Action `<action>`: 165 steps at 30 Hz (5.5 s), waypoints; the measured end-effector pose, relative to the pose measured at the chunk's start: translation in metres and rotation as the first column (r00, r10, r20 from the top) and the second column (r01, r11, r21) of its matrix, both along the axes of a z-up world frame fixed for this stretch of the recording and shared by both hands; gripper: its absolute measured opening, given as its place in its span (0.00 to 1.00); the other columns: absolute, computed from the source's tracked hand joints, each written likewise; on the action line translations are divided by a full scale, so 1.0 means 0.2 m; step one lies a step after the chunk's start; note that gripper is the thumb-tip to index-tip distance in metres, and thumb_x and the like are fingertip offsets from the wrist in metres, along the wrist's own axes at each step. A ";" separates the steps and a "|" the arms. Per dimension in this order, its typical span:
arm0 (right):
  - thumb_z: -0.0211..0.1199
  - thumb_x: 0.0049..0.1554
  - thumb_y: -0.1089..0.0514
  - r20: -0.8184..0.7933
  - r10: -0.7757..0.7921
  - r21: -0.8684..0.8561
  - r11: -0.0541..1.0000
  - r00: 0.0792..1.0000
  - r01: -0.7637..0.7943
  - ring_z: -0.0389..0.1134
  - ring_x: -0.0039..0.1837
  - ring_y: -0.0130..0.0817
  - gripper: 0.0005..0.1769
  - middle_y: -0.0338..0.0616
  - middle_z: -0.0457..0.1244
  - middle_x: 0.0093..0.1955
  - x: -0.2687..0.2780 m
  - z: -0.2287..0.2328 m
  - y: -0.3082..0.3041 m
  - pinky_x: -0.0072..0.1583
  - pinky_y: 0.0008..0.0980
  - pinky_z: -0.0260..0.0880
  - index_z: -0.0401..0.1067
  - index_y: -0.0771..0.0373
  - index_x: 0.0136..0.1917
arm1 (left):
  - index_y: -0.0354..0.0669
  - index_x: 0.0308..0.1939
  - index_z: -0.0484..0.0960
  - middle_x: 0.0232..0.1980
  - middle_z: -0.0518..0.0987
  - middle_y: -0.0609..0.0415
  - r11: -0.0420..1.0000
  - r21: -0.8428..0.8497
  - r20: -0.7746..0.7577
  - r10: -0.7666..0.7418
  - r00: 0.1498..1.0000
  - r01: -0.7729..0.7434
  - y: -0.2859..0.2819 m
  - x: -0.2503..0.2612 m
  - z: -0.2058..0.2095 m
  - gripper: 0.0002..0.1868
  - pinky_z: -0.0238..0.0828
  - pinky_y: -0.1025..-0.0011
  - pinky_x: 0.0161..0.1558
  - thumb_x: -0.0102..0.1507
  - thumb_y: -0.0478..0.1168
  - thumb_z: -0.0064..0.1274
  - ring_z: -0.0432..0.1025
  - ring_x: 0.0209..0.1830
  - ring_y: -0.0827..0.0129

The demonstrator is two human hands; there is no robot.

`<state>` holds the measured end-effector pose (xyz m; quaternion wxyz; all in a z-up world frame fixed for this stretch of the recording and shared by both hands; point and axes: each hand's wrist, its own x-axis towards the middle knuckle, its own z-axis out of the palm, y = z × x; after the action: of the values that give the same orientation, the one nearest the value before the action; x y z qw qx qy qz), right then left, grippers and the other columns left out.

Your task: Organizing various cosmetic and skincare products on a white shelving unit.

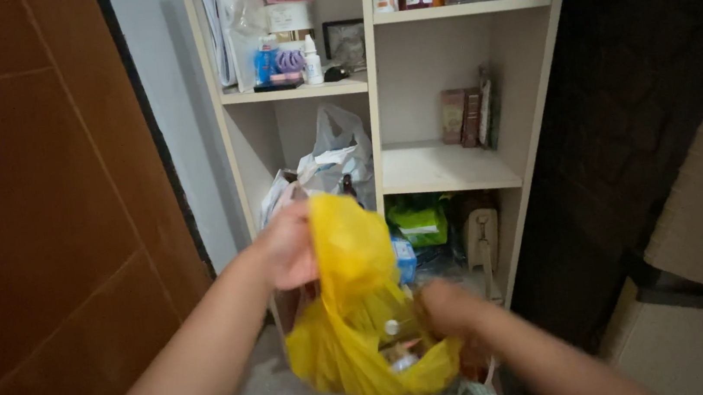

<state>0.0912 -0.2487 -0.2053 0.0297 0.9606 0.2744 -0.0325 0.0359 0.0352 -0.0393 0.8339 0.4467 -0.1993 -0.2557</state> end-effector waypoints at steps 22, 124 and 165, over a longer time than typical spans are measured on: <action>0.54 0.65 0.54 -0.234 0.190 0.942 0.285 0.954 0.174 0.69 0.42 0.27 0.10 0.40 0.69 0.42 0.03 1.15 -0.05 0.45 0.31 0.71 0.71 0.61 0.53 | 0.37 0.49 0.80 0.46 0.83 0.49 -0.163 0.964 0.090 -0.546 0.833 -0.211 -0.01 0.48 -0.93 0.19 0.72 0.56 0.43 0.56 0.43 0.54 0.75 0.43 0.59; 0.47 0.66 0.51 -0.355 0.575 0.779 -0.253 0.737 0.573 0.74 0.54 0.47 0.25 0.65 0.66 0.58 0.03 1.02 -0.28 0.56 0.43 0.76 0.60 0.72 0.68 | 0.41 0.50 0.85 0.46 0.85 0.54 0.849 0.103 0.469 0.418 0.778 -0.518 -0.49 0.25 0.39 0.18 0.68 0.72 0.55 0.68 0.51 0.54 0.75 0.48 0.73; 0.47 0.64 0.43 -0.506 0.454 0.696 -0.288 0.733 0.658 0.72 0.60 0.44 0.26 0.52 0.69 0.62 0.19 0.87 -0.18 0.65 0.48 0.71 0.73 0.62 0.63 | 0.54 0.68 0.66 0.57 0.81 0.54 0.761 0.461 0.420 0.266 0.868 -0.456 -0.62 0.28 0.15 0.31 0.73 0.66 0.53 0.62 0.52 0.55 0.75 0.55 0.69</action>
<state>0.1288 -0.2857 -0.0316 -0.8491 0.5057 0.0677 -0.1365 0.0918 -0.0895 -0.0097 0.6595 0.7318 -0.1628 -0.0552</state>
